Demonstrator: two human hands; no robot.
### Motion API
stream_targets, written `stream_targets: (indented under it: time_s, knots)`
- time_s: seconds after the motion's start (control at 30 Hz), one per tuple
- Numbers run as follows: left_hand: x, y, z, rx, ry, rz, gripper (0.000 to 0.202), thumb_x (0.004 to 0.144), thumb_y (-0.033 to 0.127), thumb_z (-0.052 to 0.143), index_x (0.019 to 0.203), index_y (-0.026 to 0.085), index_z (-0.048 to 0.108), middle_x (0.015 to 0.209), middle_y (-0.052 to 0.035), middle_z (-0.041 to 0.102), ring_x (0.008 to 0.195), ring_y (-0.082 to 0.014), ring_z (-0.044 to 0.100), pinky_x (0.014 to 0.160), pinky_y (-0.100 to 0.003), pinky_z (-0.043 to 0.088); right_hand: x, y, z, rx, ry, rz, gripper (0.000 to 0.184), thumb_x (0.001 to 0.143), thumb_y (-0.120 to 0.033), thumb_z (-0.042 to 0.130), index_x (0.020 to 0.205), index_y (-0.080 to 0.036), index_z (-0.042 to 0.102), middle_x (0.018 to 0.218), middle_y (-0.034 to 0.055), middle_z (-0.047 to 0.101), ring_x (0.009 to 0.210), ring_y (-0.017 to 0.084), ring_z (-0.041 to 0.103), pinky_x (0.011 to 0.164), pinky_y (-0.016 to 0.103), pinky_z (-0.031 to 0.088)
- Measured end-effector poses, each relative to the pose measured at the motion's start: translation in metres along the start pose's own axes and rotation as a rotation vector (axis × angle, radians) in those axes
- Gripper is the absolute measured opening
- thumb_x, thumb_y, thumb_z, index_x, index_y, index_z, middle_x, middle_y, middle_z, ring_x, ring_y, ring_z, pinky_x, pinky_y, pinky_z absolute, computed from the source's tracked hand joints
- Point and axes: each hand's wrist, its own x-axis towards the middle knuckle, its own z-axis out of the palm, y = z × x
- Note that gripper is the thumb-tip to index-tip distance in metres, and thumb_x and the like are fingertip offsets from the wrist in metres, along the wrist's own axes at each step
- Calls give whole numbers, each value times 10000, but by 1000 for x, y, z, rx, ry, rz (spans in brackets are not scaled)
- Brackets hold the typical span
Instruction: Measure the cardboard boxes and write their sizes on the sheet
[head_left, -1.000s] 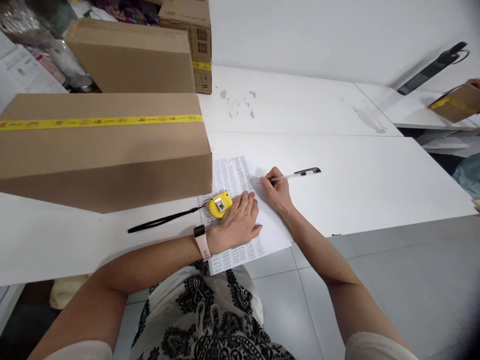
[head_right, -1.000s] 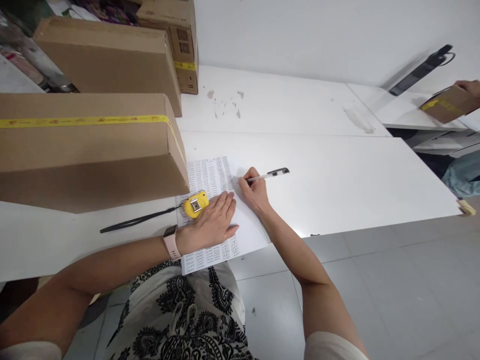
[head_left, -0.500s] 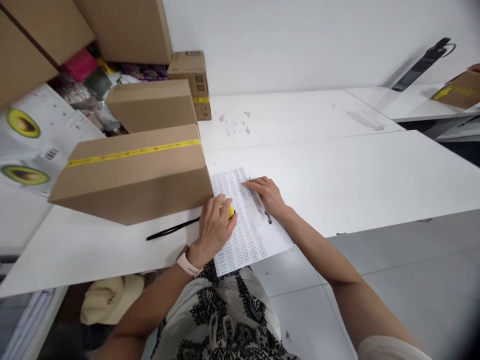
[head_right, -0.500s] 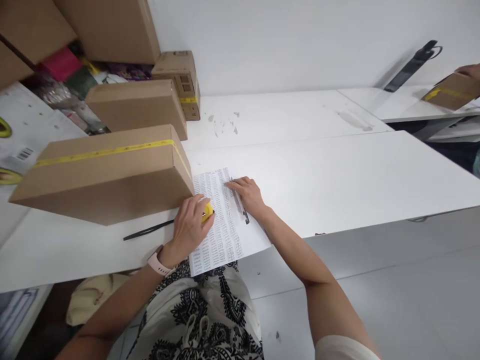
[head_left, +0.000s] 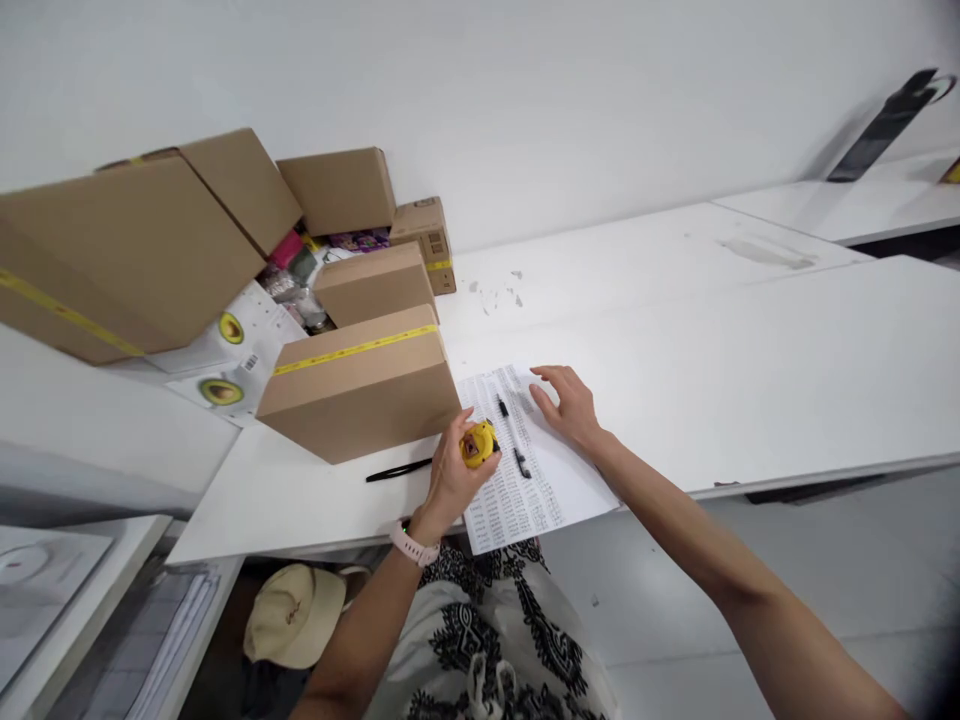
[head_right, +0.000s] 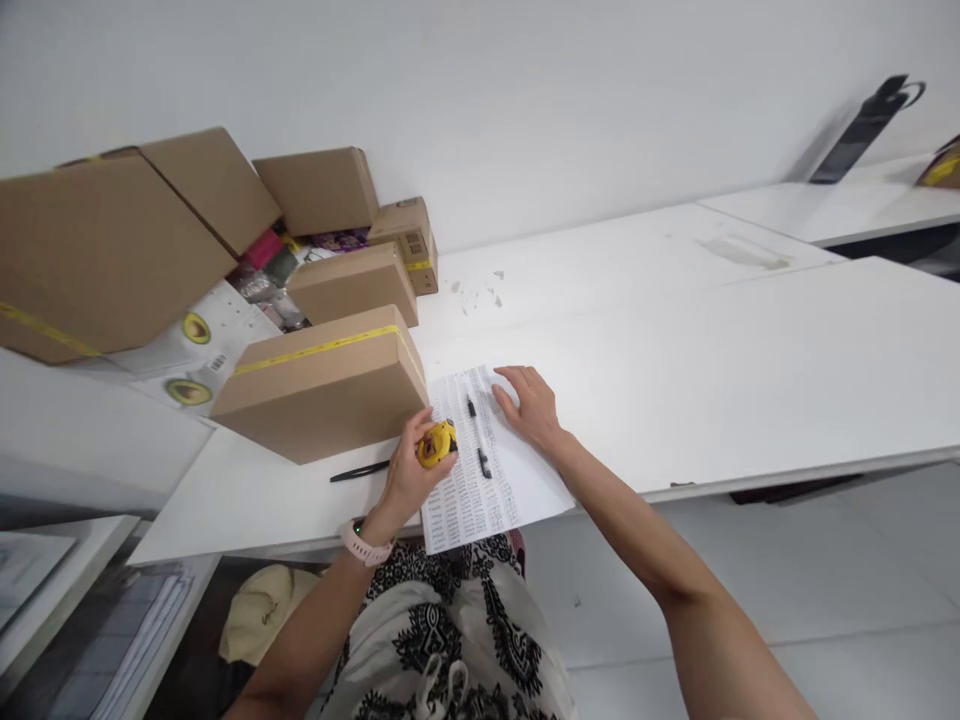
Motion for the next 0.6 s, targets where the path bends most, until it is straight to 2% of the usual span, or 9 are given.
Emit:
stream_targets:
  time_s: [0.03,0.17,0.27,0.37,0.47,0.53,0.6]
  knots:
    - [-6,6,-6,-55,-14,-6,688,842,278,717,1433,184,379,1252,-142,675,1108,-233,685,955,-405,561,-1,-16,-5,72,-33,-13,301,949,-396,552,1149,-211,681,1106,128,728,996,275,652,925,454,508]
    - [-30,27,-31,-181,-95,3,750,821,277,731,1462,212,348,1268,-128,678,1134,-235,679,989,-401,547,-10,-85,-22,418,-487,-1,315,986,-472,529,1125,-237,685,1005,78,718,876,204,651,787,366,526]
    - [-45,33,-47,-221,-109,-6,791,785,275,747,1464,221,345,1240,-112,694,1120,-242,683,983,-406,549,-16,-119,-24,489,-624,29,291,969,-481,572,994,-226,709,860,49,674,763,170,586,713,333,482]
    - [-60,29,-60,-235,-123,-36,815,748,276,762,1460,223,369,1217,-106,704,1097,-252,688,986,-423,546,-19,-134,-17,596,-705,109,280,925,-487,647,922,-213,701,777,22,630,705,147,534,660,308,435]
    - [-74,17,-73,-238,-104,-31,785,728,285,764,1433,226,423,1257,-116,690,1102,-264,681,990,-436,545,-12,-136,-12,692,-774,195,305,863,-497,725,840,-197,677,693,-11,574,628,118,473,591,283,378]
    - [-80,3,-89,-212,-52,-21,703,732,286,746,1380,224,481,1318,-131,659,1123,-270,673,995,-441,542,-1,-132,-13,717,-768,226,309,841,-495,748,824,-196,673,672,-20,558,607,112,453,573,278,360]
    - [-83,-16,-114,-136,1,-32,617,748,281,718,1330,220,525,1319,-136,655,1141,-274,667,1012,-451,528,13,-122,-16,733,-692,241,308,822,-496,765,836,-198,688,697,-12,583,631,121,479,597,288,386]
